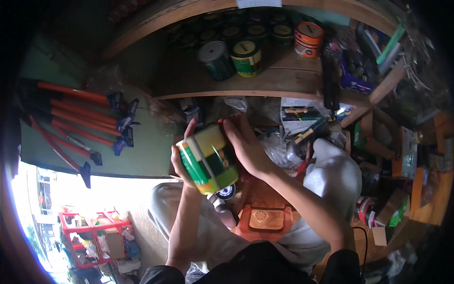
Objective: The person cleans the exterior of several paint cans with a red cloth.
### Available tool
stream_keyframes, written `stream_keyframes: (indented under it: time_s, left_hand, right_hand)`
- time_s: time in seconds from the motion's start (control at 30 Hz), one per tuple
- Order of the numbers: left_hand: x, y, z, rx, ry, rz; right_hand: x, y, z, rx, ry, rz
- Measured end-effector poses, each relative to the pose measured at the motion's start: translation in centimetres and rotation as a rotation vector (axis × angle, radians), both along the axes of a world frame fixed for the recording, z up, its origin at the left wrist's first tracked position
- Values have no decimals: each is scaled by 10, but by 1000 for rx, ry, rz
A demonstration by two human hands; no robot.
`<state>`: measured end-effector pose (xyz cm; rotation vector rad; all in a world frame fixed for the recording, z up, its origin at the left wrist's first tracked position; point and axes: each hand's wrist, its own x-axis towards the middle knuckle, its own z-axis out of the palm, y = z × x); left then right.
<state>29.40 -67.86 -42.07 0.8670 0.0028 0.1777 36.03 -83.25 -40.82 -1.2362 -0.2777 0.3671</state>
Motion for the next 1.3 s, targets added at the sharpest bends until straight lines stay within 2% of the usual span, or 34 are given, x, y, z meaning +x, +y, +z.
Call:
stream_keyframes:
  time_s: [0.03,0.07,0.1,0.13,0.17,0.23,0.3,0.37,0.43,0.47,0.5,0.57,0.63,0.67,0.7,0.73,0.77,0.83,0.87,0.9,0.97,1.03,1.07,1.17,1.2,1.3]
  left_hand:
    - [0,4,-5,-109,66,22]
    - [4,7,-4,-186,101,9]
    - [8,9,-5,-268,136,-10]
    - [7,10,-13,-279,148,-36]
    - [5,8,-11,-89,172,6]
    - [3,-7,-8,65,98,-12]
    - [-2,-12,-9,94,75,-45]
    - [-3,-11,-6,83,55,-11]
    - [-6,-1,0,95,109,45]
    - [-2,5,-1,-1,154,115]
    - [3,11,-2,-98,199,187]
    - [6,21,3,-182,163,110]
    - [-1,9,7,-81,214,175]
    - [-4,14,-8,-199,106,-48]
    - [-2,13,-4,-315,-1,-273]
    - [-7,-7,-4,-96,253,60]
    - [-8,-14,-4,-51,209,34]
    - [-5,-22,-4,-42,128,166]
    - [-7,-16,-5,-12,117,167]
    - [-9,-5,-4,19,105,171]
    - [-6,10,6,-255,133,213]
    - [-6,23,2,-264,37,105]
    - [-6,29,1,-397,-124,-188]
    - [-7,3,0,-189,-86,13]
    - [-5,-7,0,-126,-108,92]
    - [-3,9,-9,-10,50,64]
  right_hand:
    - [-5,-4,0,-70,-124,38]
    - [-9,-7,4,-199,-413,21]
    - [-4,-7,6,-307,-843,-34]
    - [-3,-6,9,-327,-929,-11]
    - [-2,-6,12,-352,-1011,11]
    - [9,-8,10,-318,-895,-86]
    - [16,-4,9,-274,-474,-152]
    - [18,3,-1,-51,-229,-106]
    - [10,8,-3,-149,-227,-60]
    - [3,6,0,-224,-336,1]
    - [-3,1,5,-324,-582,45]
    - [-9,3,11,-289,-820,104]
    - [1,1,10,-299,-763,122]
    - [9,0,8,-304,-732,119]
    - [17,0,4,-257,-569,90]
    - [27,1,-1,-129,-437,73]
    - [34,2,-3,-3,-306,57]
    - [21,6,-7,24,-263,7]
    - [13,8,-9,36,-244,-11]
    - [8,6,-6,-82,-366,27]
    - [-9,-4,6,-121,-287,182]
    - [-13,-1,7,-97,-226,238]
    - [-12,1,4,-70,-201,239]
    - [-1,-1,1,148,270,261]
    - [-4,-2,0,285,310,294]
    - [-4,-5,8,289,396,169]
